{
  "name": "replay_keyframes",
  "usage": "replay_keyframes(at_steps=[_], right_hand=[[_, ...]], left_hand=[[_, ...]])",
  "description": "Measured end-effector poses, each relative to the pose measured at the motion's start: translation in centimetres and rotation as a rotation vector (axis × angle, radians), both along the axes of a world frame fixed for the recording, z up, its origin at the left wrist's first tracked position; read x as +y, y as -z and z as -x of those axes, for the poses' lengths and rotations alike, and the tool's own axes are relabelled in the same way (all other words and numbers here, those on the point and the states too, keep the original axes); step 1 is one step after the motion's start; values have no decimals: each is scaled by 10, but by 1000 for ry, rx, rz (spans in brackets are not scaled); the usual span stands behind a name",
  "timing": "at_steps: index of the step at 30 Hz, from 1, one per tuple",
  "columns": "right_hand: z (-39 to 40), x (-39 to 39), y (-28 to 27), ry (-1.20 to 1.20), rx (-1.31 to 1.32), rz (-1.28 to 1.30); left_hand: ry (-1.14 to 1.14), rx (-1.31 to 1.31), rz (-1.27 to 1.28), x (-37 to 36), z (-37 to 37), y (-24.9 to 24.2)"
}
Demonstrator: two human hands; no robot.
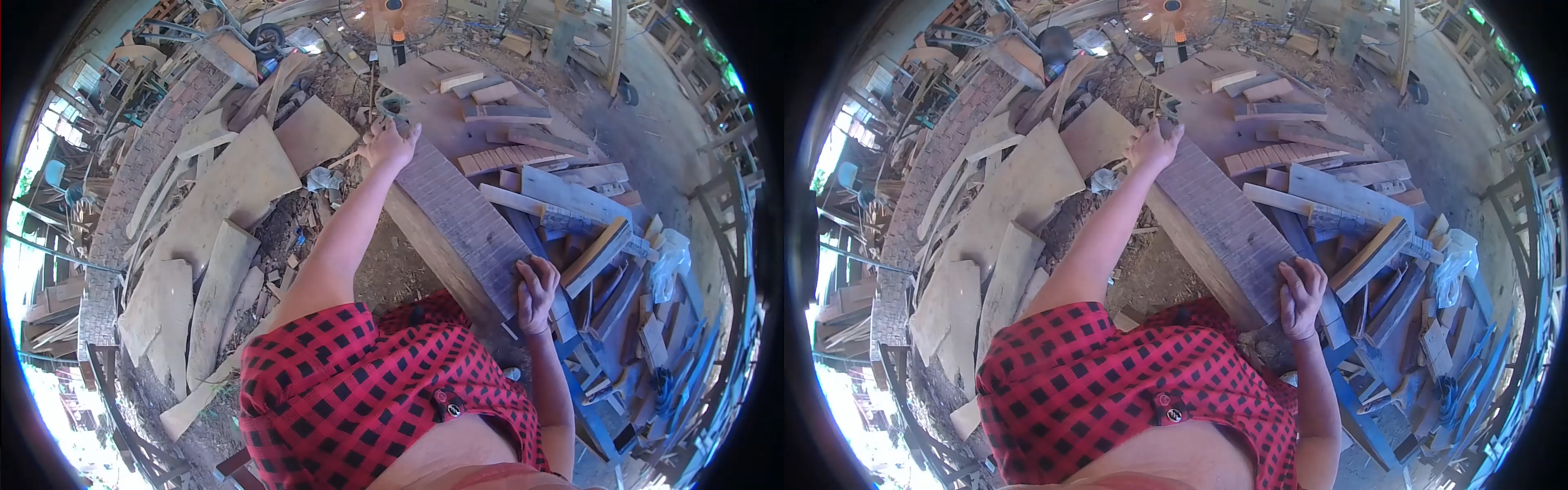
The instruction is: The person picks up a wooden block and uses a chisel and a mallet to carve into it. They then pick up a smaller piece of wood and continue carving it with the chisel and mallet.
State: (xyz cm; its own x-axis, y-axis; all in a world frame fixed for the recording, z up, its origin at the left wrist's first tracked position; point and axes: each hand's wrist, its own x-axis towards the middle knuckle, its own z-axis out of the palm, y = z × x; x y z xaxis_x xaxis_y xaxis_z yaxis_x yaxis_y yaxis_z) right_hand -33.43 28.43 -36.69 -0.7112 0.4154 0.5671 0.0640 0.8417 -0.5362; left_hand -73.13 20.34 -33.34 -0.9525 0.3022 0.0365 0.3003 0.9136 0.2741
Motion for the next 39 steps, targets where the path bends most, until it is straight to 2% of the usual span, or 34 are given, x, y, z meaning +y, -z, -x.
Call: replay_keyframes(at_steps=[5, 10, 12, 13, 14, 15, 16, 17, 18, 19, 20, 21, 22, 23, 26, 30, 32, 35, 37, 39], right_hand=[[0, -4, -5, 28, -41, -20], [-1, -3, -25, 31, -113, -191], [1, 0, -35, 13, -100, -170], [2, 4, -32, 13, -123, -144], [4, 6, -45, -26, -243, -103], [5, 9, -40, -2, -290, -199], [11, 12, -37, 57, -440, -272], [12, 11, -56, 40, -661, -177], [14, 9, -68, -15, -659, -226], [22, 12, -74, -40, -849, -203], [27, 12, -83, -41, -890, -112], [29, 12, -92, -56, -968, -81], [27, 16, -100, -56, -1000, -35], [29, 19, -105, -75, -1022, -8], [59, 20, -95, -5, -1076, 80], [64, 16, -105, -28, -1169, 31], [53, 4, -115, -72, -1031, 45], [52, -4, -104, -37, -1044, 10], [48, -16, -89, 94, -913, 36], [49, -27, -76, 139, -874, -45]], left_hand=[[4, -28, -20, -2, -3, -6], [30, 69, -26, 1, 1, 4], [48, 7, -23, -1, -5, -6], [93, -12, -39, 1, 8, 9], [119, 0, -75, 2, 11, 13], [67, 104, -73, 13, 47, 56], [297, 99, -83, 10, 80, 75], [281, 62, -166, 11, 84, 74], [194, 45, 67, 22, 115, 84], [356, 89, -89, 6, 56, 39], [170, 123, -4, 10, 47, 34], [216, 121, 9, 9, 22, 17], [157, 81, 4, 12, 4, 11], [74, 49, -5, 14, -5, 7], [81, 110, 31, 7, 17, 17], [106, 31, -51, 4, 7, 11], [203, 43, -17, 4, 26, 18], [119, 3, -54, 3, -6, -2], [82, 6, -68, 6, 13, 13], [43, 83, -47, 5, 17, 17]])
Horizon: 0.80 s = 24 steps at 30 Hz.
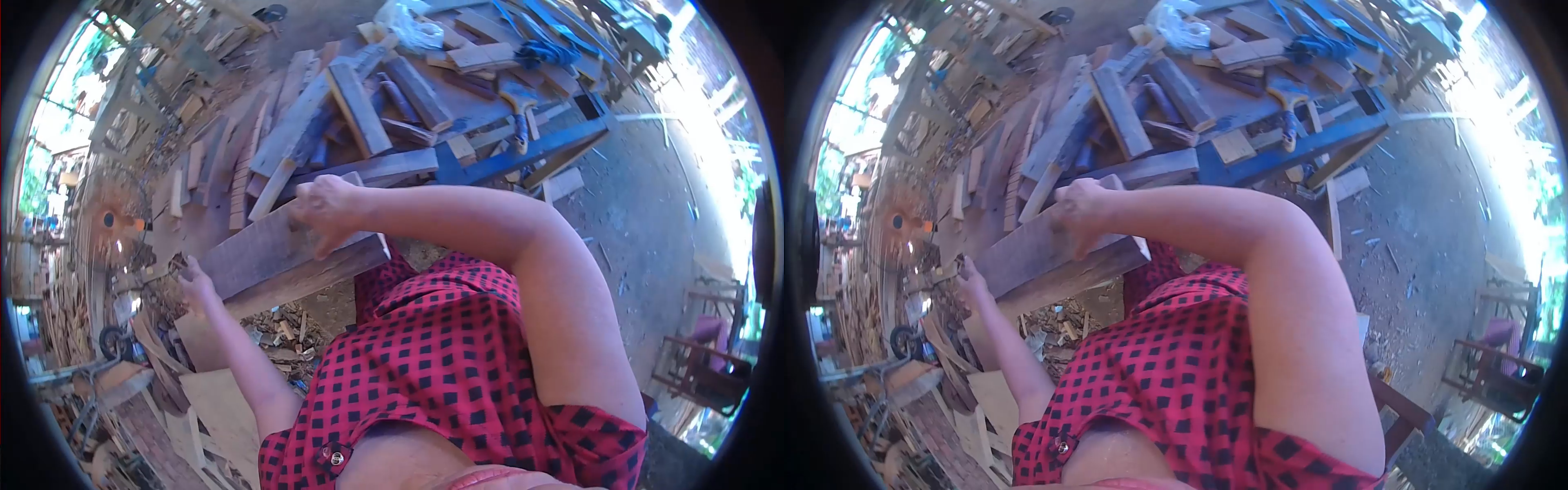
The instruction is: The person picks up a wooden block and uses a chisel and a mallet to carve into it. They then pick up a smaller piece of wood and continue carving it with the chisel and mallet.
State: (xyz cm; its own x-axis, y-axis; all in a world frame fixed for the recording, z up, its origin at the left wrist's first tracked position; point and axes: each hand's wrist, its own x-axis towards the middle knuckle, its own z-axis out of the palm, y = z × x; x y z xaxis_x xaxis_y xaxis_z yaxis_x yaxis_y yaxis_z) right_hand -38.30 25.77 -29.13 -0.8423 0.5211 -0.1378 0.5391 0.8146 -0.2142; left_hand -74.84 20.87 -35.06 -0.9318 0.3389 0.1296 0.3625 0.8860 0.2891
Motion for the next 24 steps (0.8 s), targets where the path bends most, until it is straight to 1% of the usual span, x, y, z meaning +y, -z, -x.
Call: replay_keyframes(at_steps=[1, 2, 4, 5, 7, 9, 10, 12, 14, 15, 20, 24], right_hand=[[-1, -4, 4, 30, 36, -80], [-5, -7, 8, 10, 36, -88], [-14, -12, 12, 67, 160, -149], [-19, -14, 18, 36, 162, -155], [-24, -16, 33, 82, 443, -183], [-22, -16, 40, 102, 502, -186], [-21, -17, 38, 118, 488, -181], [-18, -18, 32, 138, 456, -169], [-18, -20, 32, 111, 446, -160], [-21, -22, 34, 152, 432, -173], [-11, -16, 33, 163, 406, -164], [-9, -16, 29, 160, 436, -146]], left_hand=[[-22, 1, -8, -2, -3, -4], [-6, -43, -6, -5, -7, -8], [-15, -89, -11, -9, -4, -9], [71, -46, -20, -12, 4, -2], [218, 57, -56, -19, 28, 17], [338, 150, -129, -23, 51, 37], [391, 183, -173, -24, 54, 40], [305, 54, -158, -27, 18, 1], [246, 45, -158, -28, 10, -3], [214, 51, -164, -27, 7, -3], [263, -19, -175, -33, 11, -4], [248, -19, -141, -32, 11, -6]])
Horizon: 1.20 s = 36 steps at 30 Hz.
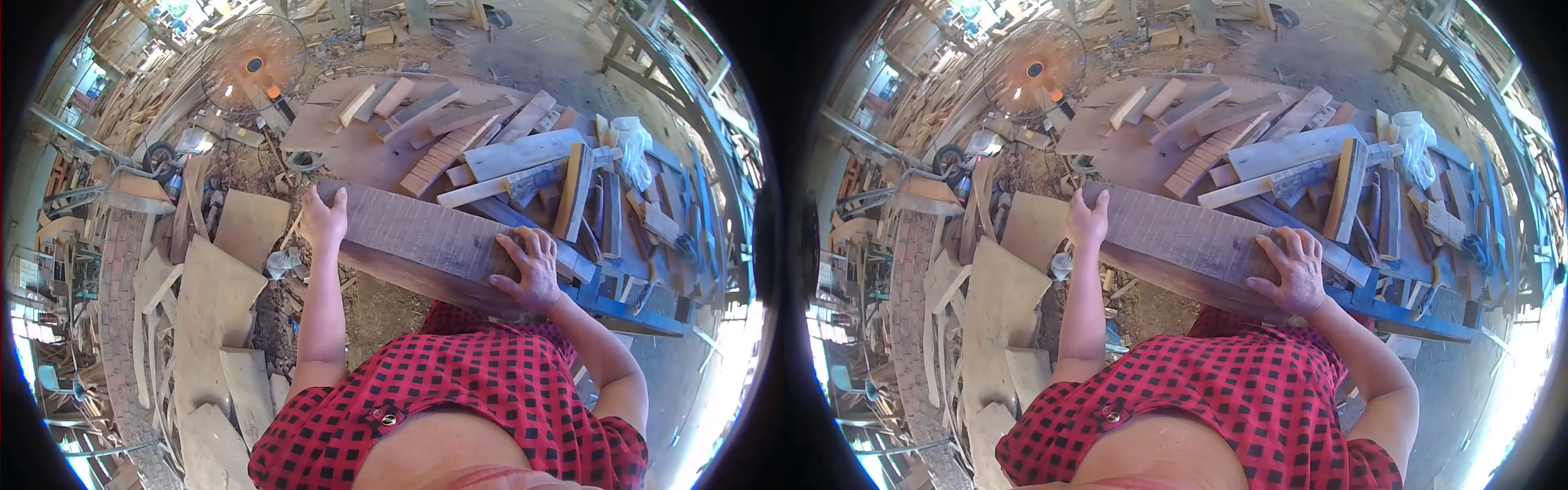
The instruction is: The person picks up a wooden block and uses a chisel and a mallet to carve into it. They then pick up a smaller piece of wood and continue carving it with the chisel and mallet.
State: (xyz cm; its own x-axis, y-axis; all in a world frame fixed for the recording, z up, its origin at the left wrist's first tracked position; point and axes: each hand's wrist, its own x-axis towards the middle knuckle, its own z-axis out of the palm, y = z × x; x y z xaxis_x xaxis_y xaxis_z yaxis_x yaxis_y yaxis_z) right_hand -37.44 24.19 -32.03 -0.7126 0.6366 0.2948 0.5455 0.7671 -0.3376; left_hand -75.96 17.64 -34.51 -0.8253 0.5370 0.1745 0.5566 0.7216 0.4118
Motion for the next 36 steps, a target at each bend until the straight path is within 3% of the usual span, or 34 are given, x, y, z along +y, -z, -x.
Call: replay_keyframes(at_steps=[14, 16, 19, 20, 23, 25, 32, 34, 36], right_hand=[[-14, 12, 14, 34, 91, -6], [-17, 36, 18, 51, 394, 115], [-37, 76, 17, 326, 290, -197], [-44, 87, 16, 465, 158, -206], [-62, 118, 35, 597, 106, -288], [-59, 120, 33, 662, 76, 177], [-50, 122, 55, 706, 151, 130], [-54, 124, 58, 700, 179, 131], [-60, 126, 57, 703, 279, 208]], left_hand=[[-36, 6, -27, 1, -3, 1], [-34, 10, -50, 1, 1, 7], [-43, 19, -56, 1, -1, 5], [-50, 16, -46, 1, -3, 3], [-49, 9, -68, 1, -3, 4], [-76, 70, -76, 2, -6, 5], [-13, 189, 9, 11, 6, 14], [38, 457, 415, 21, -13, -8], [282, 348, 238, 36, -57, -33]])
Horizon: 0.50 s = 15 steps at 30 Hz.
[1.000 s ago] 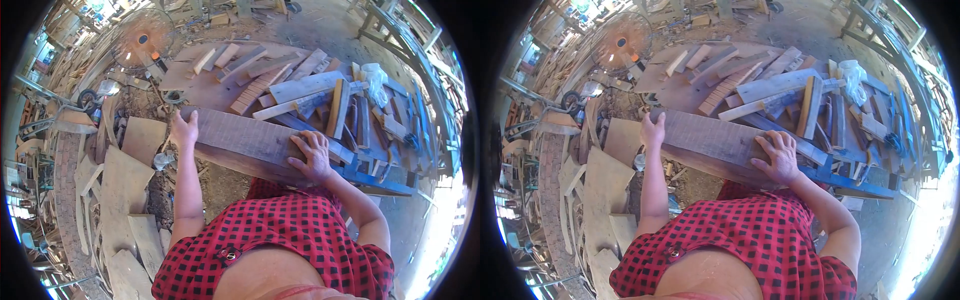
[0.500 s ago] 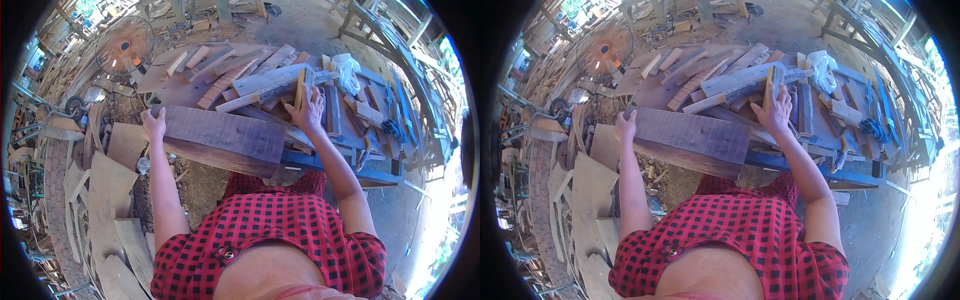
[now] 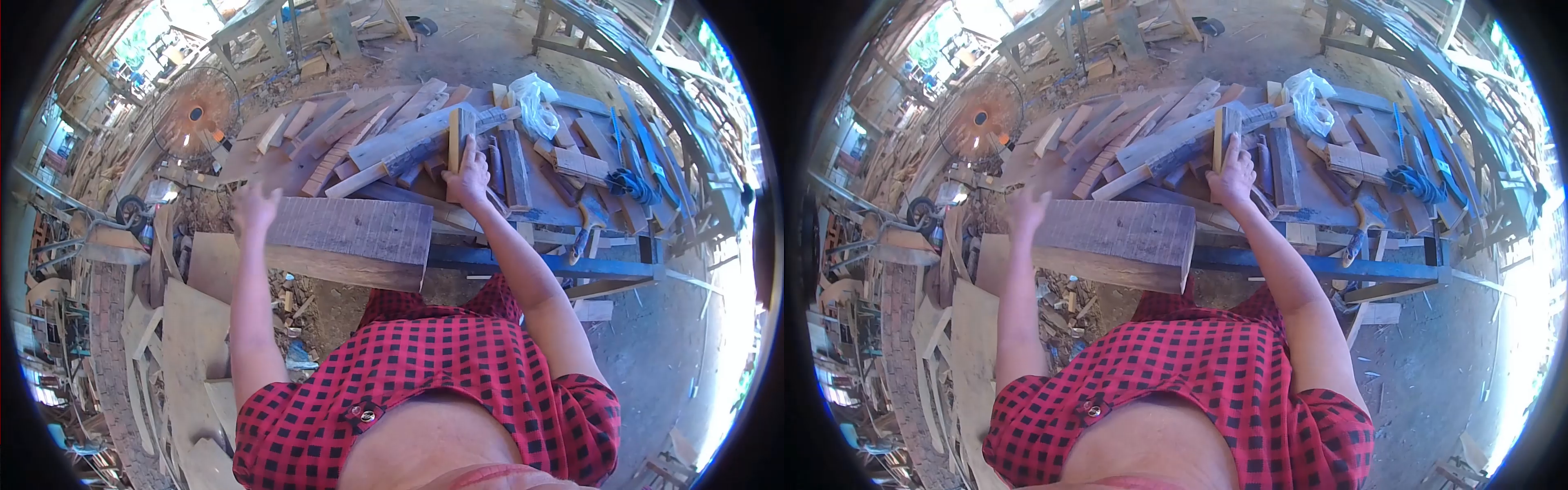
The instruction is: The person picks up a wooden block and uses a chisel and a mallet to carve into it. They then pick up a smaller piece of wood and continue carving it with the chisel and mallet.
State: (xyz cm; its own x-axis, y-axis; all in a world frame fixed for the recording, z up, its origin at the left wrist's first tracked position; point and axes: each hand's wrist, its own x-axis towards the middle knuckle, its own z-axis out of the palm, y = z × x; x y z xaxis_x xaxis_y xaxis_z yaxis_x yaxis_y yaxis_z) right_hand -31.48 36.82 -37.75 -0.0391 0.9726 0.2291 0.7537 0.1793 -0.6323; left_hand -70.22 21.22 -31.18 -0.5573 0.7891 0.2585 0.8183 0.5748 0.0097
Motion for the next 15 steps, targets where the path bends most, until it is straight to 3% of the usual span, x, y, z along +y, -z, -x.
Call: replay_keyframes(at_steps=[2, 3, 4, 6, 7, 8, 9, 10, 12, 15], right_hand=[[-16, 14, -1, -57, 439, 92], [-25, 25, 0, -189, 762, 26], [-38, 21, -16, -205, 1082, 281], [-64, 23, -34, -182, 1103, 262], [-81, 28, -35, -178, 1096, 259], [-98, 35, -39, -140, 912, 123], [-115, 44, -42, -103, 726, -12], [-132, 54, -40, -95, 720, -17], [-156, 63, -42, 152, 65, -98], [-162, 56, -38, 210, 2, -40]], left_hand=[[359, -272, -102, 27, -44, -10], [474, -269, -17, 35, -81, -27], [587, -314, -45, 49, -95, -11], [728, -371, -70, 73, -122, 14], [757, -385, -57, 78, -138, 17], [764, -392, -60, 82, -150, 19], [708, -310, 19, 85, -162, 15], [651, -226, 99, 88, -170, 13], [642, -196, 78, 93, -177, 15], [645, -133, -12, 100, -173, 34]])
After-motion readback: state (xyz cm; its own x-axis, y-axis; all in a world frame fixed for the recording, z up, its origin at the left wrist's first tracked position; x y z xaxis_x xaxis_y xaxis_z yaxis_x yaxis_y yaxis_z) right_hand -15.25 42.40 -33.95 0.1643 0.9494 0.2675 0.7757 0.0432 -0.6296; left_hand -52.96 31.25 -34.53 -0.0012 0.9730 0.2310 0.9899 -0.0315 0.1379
